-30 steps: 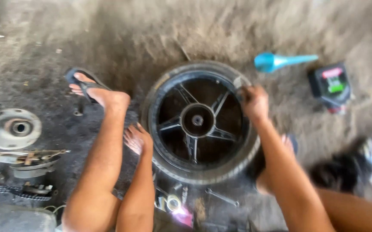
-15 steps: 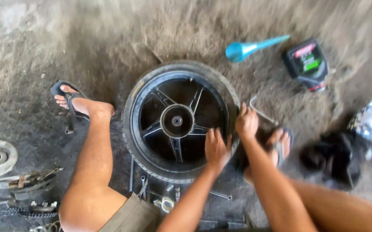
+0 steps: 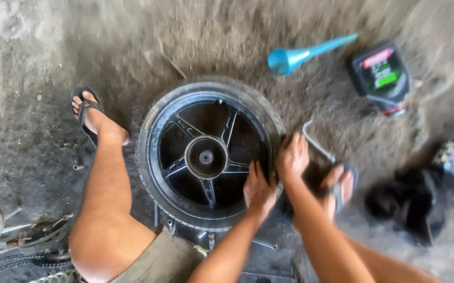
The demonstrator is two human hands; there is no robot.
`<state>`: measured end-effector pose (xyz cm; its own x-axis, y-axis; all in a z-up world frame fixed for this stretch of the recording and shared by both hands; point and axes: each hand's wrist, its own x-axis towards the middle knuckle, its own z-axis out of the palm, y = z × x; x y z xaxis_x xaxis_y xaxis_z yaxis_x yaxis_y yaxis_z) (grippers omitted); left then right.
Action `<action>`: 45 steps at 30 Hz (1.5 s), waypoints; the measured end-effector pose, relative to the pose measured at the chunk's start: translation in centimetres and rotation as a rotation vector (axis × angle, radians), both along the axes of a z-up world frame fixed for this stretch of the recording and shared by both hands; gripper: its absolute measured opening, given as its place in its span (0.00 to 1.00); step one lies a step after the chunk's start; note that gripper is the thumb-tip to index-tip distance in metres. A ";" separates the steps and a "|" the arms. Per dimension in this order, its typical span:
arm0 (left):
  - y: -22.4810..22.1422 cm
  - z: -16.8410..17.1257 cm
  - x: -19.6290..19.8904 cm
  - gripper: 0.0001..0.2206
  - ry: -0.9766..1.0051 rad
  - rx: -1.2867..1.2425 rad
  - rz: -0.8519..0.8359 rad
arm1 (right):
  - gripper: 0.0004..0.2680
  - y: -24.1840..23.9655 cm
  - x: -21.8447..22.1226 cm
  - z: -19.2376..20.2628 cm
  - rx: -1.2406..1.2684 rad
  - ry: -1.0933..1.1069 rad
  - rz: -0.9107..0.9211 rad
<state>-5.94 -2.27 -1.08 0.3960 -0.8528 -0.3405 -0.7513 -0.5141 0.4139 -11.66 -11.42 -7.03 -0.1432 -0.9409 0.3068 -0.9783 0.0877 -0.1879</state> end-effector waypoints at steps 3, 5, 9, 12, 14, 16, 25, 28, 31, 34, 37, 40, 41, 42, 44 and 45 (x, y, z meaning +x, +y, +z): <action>0.0 0.4 0.1 0.24 0.050 0.023 0.006 | 0.07 -0.4 -0.1 1.7 0.024 -0.038 0.024; 0.0 0.7 0.1 0.24 -0.031 -0.011 0.012 | 0.06 -1.8 -0.1 3.7 0.068 -0.191 0.076; 0.4 -0.9 -0.1 0.22 -0.144 -0.241 0.018 | 0.10 -6.8 0.2 15.0 -0.395 -0.512 0.247; -0.9 -0.3 0.3 0.19 -0.180 -0.366 0.008 | 0.11 -8.6 0.4 6.2 -0.424 -0.529 0.139; -0.6 0.7 0.0 0.22 -0.133 -0.250 0.049 | 0.15 -7.6 0.7 -7.5 -0.414 0.042 0.167; -0.8 0.2 0.6 0.21 -0.188 -0.331 0.034 | 0.15 -8.0 2.0 -0.6 -0.202 -0.146 0.228; -0.3 0.5 0.7 0.22 0.024 -0.123 0.054 | 0.06 -5.9 1.9 10.2 0.101 -0.301 0.186; 0.2 -0.8 0.4 0.21 -0.122 -0.268 0.073 | 0.10 -6.0 2.3 4.5 0.357 -0.052 0.172; 0.3 -0.8 0.4 0.20 -0.218 -0.436 0.084 | 0.11 -5.9 2.5 6.0 0.100 -0.402 0.163; 0.5 0.4 0.7 0.20 -0.101 -0.370 0.074 | 0.09 -3.0 2.0 8.0 0.012 -0.461 0.169; 2.8 1.1 1.2 0.20 -0.072 -0.305 0.046 | 0.09 1.5 1.3 6.5 -0.043 -0.422 0.125; 5.9 -0.9 2.0 0.23 -0.106 -0.200 0.031 | 0.12 5.8 1.4 4.3 0.034 -0.365 -0.001; 6.9 -2.0 2.4 0.25 -0.105 -0.105 0.055 | 0.14 7.1 1.7 3.6 0.102 -0.354 -0.046; 8.0 -5.0 2.3 0.25 -0.105 -0.105 0.056 | 0.14 8.4 2.1 3.6 0.102 -0.354 -0.044; 9.6 -11.2 2.5 0.24 -0.186 -0.114 -0.011 | 0.21 10.3 3.3 3.5 0.165 -0.402 -0.051; 9.7 -11.5 2.6 0.24 -0.186 -0.111 -0.009 | 0.21 10.5 3.3 3.4 0.169 -0.402 -0.050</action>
